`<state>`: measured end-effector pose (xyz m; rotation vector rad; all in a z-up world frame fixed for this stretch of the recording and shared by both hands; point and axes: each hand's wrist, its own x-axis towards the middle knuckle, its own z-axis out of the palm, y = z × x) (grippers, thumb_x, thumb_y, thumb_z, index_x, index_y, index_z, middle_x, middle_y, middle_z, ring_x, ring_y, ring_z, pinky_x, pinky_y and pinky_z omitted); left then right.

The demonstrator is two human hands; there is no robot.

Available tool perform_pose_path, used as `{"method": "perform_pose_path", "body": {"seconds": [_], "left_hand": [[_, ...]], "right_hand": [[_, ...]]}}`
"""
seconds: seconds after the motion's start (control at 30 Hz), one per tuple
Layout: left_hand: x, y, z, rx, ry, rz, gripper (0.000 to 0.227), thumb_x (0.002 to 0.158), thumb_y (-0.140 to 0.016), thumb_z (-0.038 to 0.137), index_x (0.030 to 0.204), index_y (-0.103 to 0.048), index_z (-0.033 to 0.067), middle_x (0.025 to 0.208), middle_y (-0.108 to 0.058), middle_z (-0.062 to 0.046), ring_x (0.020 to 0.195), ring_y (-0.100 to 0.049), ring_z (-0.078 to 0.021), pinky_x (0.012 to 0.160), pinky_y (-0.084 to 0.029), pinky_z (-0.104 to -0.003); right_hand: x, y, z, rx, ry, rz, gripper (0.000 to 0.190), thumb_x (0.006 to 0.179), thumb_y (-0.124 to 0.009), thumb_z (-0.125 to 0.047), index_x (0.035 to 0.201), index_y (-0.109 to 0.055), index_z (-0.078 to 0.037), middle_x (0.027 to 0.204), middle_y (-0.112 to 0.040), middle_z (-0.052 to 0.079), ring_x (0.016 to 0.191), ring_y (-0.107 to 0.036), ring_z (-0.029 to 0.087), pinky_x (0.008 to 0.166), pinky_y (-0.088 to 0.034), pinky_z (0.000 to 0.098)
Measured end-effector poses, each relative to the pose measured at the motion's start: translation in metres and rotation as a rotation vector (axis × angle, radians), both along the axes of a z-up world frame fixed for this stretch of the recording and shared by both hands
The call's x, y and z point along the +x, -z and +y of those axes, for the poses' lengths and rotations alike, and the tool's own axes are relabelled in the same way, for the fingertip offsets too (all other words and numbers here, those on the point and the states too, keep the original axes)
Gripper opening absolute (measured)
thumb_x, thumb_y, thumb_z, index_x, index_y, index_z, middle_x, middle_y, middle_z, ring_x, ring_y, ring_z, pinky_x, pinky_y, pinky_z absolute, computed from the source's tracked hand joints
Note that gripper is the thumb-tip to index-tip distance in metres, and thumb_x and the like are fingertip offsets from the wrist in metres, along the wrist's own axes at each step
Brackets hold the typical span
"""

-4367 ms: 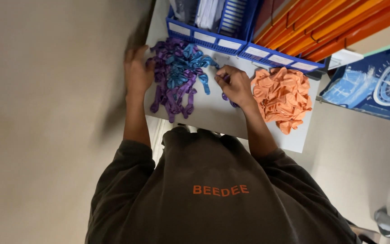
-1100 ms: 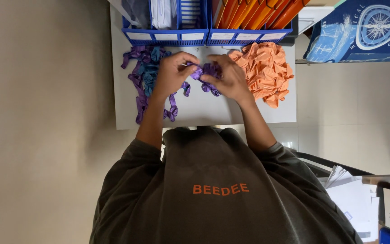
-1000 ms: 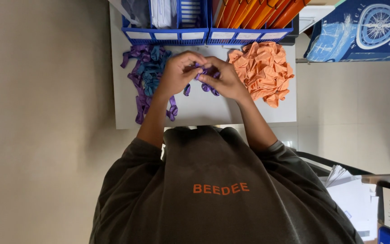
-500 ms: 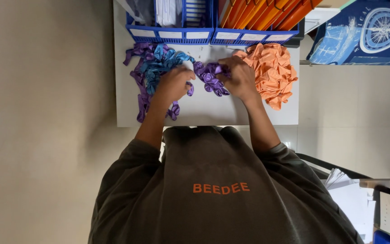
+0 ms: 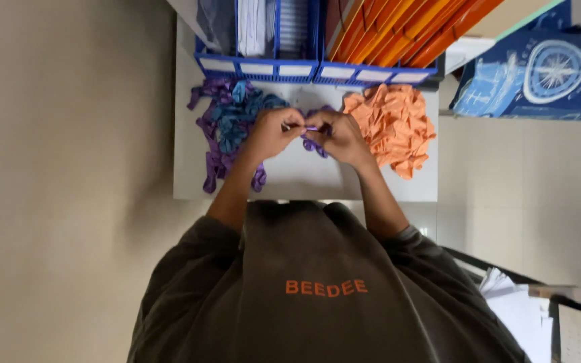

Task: Sorting and organizing purple, blue, and orange fabric lanyards on an office desk.

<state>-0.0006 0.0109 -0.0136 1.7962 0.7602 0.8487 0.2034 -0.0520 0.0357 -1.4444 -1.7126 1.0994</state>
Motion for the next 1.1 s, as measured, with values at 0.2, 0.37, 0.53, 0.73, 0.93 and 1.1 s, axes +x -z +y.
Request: {"method": "perform_pose_path", "body": {"seconds": [0.2,0.37,0.53,0.73,0.93,1.1], "left_hand": [[-0.032,-0.009,0.002,0.160,-0.215,0.102,0.009,0.089,-0.078,0.002,0.094,-0.071,0.0040,0.090,-0.075,-0.010,0.073,-0.074,-0.0223,0.064,-0.057,-0.033],[-0.095,0.009,0.037,0.391,-0.609,0.252,0.014,0.090,-0.074,0.002,0.102,-0.070,0.0061,0.101,-0.069,-0.013,0.087,-0.070,-0.0310,0.076,-0.054,-0.040],[-0.116,0.021,0.063,0.555,-0.732,0.340,0.026,0.086,-0.074,0.000,0.111,-0.071,0.0040,0.114,-0.066,-0.018,0.103,-0.064,-0.0392,0.088,-0.050,-0.047],[-0.116,0.051,0.077,0.439,-0.681,0.455,0.027,0.077,-0.078,0.001,0.104,-0.076,0.0020,0.106,-0.067,-0.022,0.097,-0.061,-0.0442,0.084,-0.049,-0.050],[-0.128,0.036,0.077,0.341,-0.662,0.308,0.015,0.082,-0.080,0.001,0.097,-0.077,0.0017,0.099,-0.071,-0.020,0.089,-0.070,-0.0373,0.078,-0.056,-0.044],[-0.128,0.005,0.067,0.270,-0.623,0.092,0.020,0.081,-0.082,0.000,0.101,-0.078,0.0027,0.102,-0.075,-0.017,0.091,-0.073,-0.0299,0.078,-0.057,-0.037]], "right_hand": [[0.015,0.019,0.000,0.111,0.237,-0.430,0.021,0.089,-0.082,-0.020,0.108,-0.078,-0.014,0.099,-0.079,0.009,0.083,-0.074,0.024,0.077,-0.057,0.0379],[-0.008,-0.018,0.003,0.232,0.174,-0.620,0.053,0.078,-0.089,-0.037,0.119,-0.071,-0.009,0.107,-0.071,0.015,0.100,-0.067,0.036,0.080,-0.053,0.0478],[-0.050,0.006,0.039,0.305,0.130,-0.620,0.052,0.081,-0.086,-0.041,0.120,-0.071,-0.010,0.115,-0.067,0.018,0.101,-0.066,0.036,0.079,-0.054,0.0464],[-0.124,0.043,0.093,0.340,-0.047,-0.489,0.057,0.092,-0.076,-0.042,0.136,-0.061,-0.009,0.099,-0.072,0.022,0.083,-0.071,0.039,0.073,-0.055,0.0508],[-0.140,0.075,0.105,0.321,0.046,-0.550,0.050,0.089,-0.075,-0.047,0.123,-0.066,-0.012,0.078,-0.072,0.020,0.077,-0.070,0.043,0.066,-0.053,0.0545],[-0.136,0.041,0.093,0.172,0.112,-0.421,0.051,0.087,-0.075,-0.052,0.121,-0.068,-0.013,0.075,-0.072,0.017,0.076,-0.072,0.038,0.069,-0.054,0.0507]]}}
